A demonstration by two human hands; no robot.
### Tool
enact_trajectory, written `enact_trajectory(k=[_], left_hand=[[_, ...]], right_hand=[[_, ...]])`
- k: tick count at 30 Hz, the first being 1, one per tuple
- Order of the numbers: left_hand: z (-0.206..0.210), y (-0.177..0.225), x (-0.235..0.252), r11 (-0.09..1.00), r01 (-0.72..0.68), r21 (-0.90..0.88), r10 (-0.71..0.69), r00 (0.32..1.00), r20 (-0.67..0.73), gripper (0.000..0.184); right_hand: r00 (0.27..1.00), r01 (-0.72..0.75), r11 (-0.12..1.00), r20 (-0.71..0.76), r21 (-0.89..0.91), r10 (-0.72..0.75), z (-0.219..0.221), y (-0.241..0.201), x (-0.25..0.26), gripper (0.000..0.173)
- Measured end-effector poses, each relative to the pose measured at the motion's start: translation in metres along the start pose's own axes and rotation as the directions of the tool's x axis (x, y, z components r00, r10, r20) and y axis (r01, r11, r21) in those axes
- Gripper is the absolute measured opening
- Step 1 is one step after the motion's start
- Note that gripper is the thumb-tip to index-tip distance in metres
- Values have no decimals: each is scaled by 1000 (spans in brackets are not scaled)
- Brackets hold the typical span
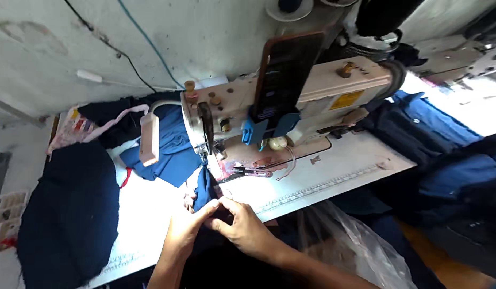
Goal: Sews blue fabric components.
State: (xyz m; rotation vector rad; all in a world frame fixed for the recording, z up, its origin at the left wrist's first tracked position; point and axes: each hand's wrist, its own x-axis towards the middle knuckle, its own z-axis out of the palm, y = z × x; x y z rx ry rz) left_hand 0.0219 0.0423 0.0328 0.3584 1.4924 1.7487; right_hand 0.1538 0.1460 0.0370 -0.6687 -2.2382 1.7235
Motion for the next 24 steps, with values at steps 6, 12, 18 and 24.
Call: enact_trajectory(k=[6, 12, 18, 24], left_hand=[[-19, 18, 19, 984, -23, -174, 28, 999, 23, 17], [-38, 38, 29, 996, -71, -53, 73, 997, 27, 35], [-11, -5, 5, 827, -128, 547, 114, 992, 60, 43], [-14, -4, -1, 990, -18, -143, 14, 1000, -27, 18]], right_hand=[[985, 104, 993, -136, -58, -111, -23, 4, -1, 32], [972, 54, 933, -194, -357, -131, -36, 13, -7, 37], [964, 112, 795, -130, -597, -233, 0, 14, -5, 57], [970, 209, 955, -77, -210, -229, -8, 17, 4, 33]])
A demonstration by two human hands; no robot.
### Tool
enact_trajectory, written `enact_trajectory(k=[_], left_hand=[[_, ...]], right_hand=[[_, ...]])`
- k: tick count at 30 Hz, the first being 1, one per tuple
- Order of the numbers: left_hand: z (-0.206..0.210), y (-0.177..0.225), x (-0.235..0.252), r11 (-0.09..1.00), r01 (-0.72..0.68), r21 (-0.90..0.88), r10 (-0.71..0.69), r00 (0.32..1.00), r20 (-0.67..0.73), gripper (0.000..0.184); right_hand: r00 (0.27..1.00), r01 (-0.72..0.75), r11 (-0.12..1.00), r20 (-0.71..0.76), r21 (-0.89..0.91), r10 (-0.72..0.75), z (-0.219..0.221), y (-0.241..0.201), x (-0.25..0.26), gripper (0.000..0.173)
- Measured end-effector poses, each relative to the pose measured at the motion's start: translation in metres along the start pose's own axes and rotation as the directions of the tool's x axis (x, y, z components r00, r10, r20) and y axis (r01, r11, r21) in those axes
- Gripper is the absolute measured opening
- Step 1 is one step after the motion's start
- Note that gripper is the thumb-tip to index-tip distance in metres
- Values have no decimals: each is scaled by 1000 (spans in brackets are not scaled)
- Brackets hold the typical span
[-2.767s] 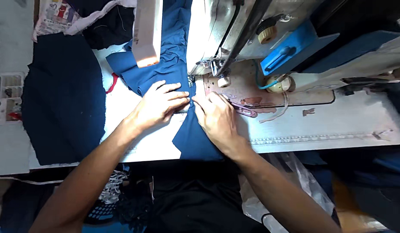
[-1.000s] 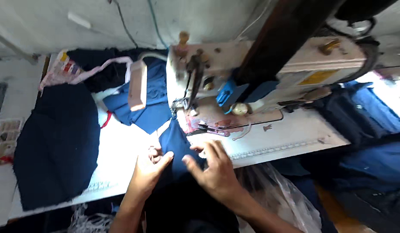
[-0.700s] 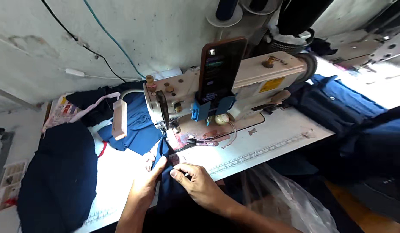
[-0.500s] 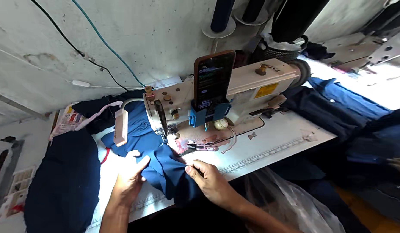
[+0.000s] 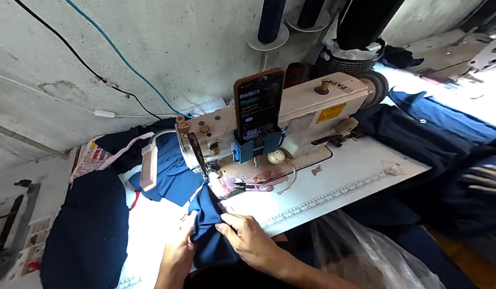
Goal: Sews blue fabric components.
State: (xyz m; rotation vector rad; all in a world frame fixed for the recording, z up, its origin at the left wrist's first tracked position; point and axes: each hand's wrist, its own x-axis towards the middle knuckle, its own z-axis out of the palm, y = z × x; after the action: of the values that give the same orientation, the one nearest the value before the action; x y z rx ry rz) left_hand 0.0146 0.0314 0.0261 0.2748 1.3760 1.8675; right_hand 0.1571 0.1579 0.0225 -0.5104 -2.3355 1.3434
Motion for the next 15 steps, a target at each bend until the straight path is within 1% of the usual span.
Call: enact_trajectory(k=[1, 3, 4, 5, 6, 8, 10, 11, 12, 13, 14, 15], left_hand=[[1, 5, 2, 995, 25, -91, -32, 997, -75, 21], [-1, 16, 7, 980, 67, -188, -99, 982, -164, 28], [-2, 18, 10, 976, 73, -204, -108, 981, -164, 30], [-1, 18, 12, 984, 62, -165, -87, 984, -152, 29], [0, 15, 14, 996, 30, -87, -42, 989, -144, 24], [3, 12, 15, 1000, -14, 25, 17, 990, -139, 13], [4, 6, 12, 999, -12, 35, 15, 995, -98, 15], [5, 2, 11, 1000, -12, 28, 14, 996, -89, 15], [6, 0, 10, 1000, -22, 16, 23, 997, -68, 16], [6, -2, 9, 999, -38, -10, 37, 998, -59, 18], [5, -4, 7, 998, -53, -42, 51, 997, -56, 19], [5, -5, 4, 994, -62, -95, 56, 997, -59, 22]], right_hand=[[1000, -17, 1000, 21, 3, 17, -5, 0, -1, 34], [996, -57, 997, 67, -49, 61, -18, 0, -3, 35], [995, -63, 993, 71, -96, 70, -24, 0, -4, 34], [997, -54, 986, 49, -156, 62, -29, -2, -6, 34], [1000, -23, 972, -13, -234, 21, -32, -4, -8, 33], [979, 70, 925, -153, -374, -137, -44, -14, -5, 38], [923, 156, 886, -254, -436, -288, -69, -27, 4, 38], [887, 199, 879, -301, -433, -349, -83, -34, 8, 36], [858, 255, 889, -335, -379, -389, -98, -42, 11, 32], [844, 337, 905, -342, -260, -412, -111, -52, 11, 30], [849, 434, 899, -308, -59, -430, -123, -65, 9, 33], [853, 509, 837, -244, 201, -460, -132, -81, 4, 40]])
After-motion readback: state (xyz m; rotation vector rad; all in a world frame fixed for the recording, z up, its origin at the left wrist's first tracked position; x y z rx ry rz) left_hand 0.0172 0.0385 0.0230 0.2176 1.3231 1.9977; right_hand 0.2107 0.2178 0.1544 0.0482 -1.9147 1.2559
